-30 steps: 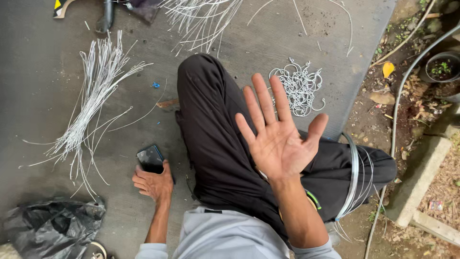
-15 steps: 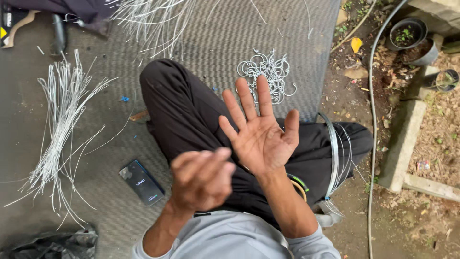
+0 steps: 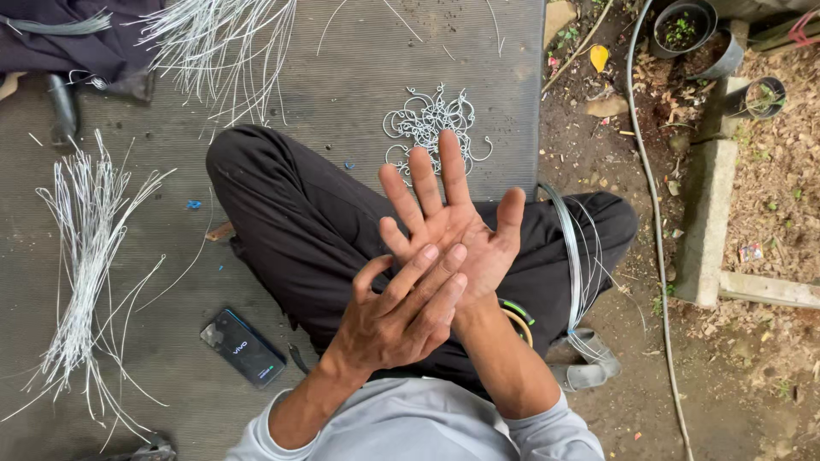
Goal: The person sits on a ground mat and cuts lengths of wire from a coil using scissors, then bends the cut pieces by hand into hooked shapes, adding them to a pile of finished wire hooks on the mat.
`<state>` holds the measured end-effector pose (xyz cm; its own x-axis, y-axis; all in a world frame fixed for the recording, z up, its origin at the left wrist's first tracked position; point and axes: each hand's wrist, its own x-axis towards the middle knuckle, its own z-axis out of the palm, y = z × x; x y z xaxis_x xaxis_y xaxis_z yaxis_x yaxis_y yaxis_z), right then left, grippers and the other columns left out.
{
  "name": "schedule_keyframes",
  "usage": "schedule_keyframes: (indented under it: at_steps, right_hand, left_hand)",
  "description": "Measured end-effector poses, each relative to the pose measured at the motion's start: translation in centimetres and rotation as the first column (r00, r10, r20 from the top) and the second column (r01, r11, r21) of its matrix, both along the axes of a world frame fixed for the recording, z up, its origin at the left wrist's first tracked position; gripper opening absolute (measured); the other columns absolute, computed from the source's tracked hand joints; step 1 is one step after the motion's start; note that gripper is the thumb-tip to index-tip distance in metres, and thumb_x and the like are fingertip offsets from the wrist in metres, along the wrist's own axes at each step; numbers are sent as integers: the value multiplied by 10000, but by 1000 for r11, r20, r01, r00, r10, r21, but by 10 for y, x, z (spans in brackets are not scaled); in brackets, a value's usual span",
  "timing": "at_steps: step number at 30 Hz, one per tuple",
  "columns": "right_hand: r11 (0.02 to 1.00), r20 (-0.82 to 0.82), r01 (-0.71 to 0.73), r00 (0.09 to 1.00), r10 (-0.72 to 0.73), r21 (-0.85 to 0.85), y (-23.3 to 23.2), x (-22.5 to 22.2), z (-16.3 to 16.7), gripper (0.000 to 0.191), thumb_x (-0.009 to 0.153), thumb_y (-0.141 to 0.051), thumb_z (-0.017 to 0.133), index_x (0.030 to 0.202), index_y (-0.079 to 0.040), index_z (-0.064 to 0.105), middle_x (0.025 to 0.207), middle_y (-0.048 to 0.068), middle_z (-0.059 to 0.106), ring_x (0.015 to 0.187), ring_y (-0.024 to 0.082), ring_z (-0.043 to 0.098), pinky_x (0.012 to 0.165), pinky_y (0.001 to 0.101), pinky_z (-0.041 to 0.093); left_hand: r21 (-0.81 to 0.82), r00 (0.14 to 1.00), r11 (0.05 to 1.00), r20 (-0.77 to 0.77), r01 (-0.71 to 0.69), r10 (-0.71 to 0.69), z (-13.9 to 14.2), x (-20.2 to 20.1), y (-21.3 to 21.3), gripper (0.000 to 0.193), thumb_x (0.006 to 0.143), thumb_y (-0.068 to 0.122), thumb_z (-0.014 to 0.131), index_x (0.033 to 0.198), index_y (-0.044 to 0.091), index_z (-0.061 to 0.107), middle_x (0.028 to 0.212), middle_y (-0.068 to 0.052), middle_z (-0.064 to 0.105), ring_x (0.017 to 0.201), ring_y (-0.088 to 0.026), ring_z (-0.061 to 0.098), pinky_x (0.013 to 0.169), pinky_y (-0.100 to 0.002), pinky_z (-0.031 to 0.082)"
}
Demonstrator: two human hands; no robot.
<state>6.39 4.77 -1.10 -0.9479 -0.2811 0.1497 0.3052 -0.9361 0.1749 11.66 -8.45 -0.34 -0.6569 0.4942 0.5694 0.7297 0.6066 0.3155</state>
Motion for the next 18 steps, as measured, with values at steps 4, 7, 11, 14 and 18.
schedule_keyframes:
  at_steps: [4,7,11,14,18]
  right_hand:
    - [989,-6,23,1000,-24,-149,-1,-1,6,782,1068,-675,509,1668,-284,194,1658,70,350,1636,304,196,1246,564,327]
    - [971,-51,45,997,-58,-236,-1,-1,9,750,1088,-657,510,1653,-296,174,1676,61,358,1640,283,222,1233,560,349]
    - [980,-65,72,994,-85,-186,4,-4,3,735,1099,-630,497,1673,-275,206,1628,60,421,1587,275,317,1192,520,386]
    - [975,-44,130,991,-124,182,19,2,-10,579,1160,-490,486,1601,-128,385,1351,78,595,1278,249,523,1063,432,450]
    - [511,-144,301,935,-324,805,68,44,-16,287,1144,-175,609,1276,79,620,682,15,654,671,172,622,741,338,472]
  left_hand:
    - [-5,1000,1000,-15,15,-15,2,3,4,312,1078,240,592,1373,141,593,1477,-28,614,1433,-184,443,1069,-450,377]
    - [-10,996,998,-66,58,-58,6,4,7,258,1088,209,613,1335,135,630,1394,-4,670,1381,-169,532,1051,-435,384]
    - [71,952,958,-154,278,-265,10,8,13,180,1045,190,634,1190,104,697,1232,-40,746,1223,-195,685,983,-373,422]
    - [148,856,846,-168,512,-488,6,13,22,126,994,150,692,1069,50,714,1085,-65,719,1067,-212,706,975,-339,517]
    - [169,784,773,5,612,-621,-14,11,22,165,839,173,687,932,37,699,941,-67,688,894,-206,672,800,-347,532]
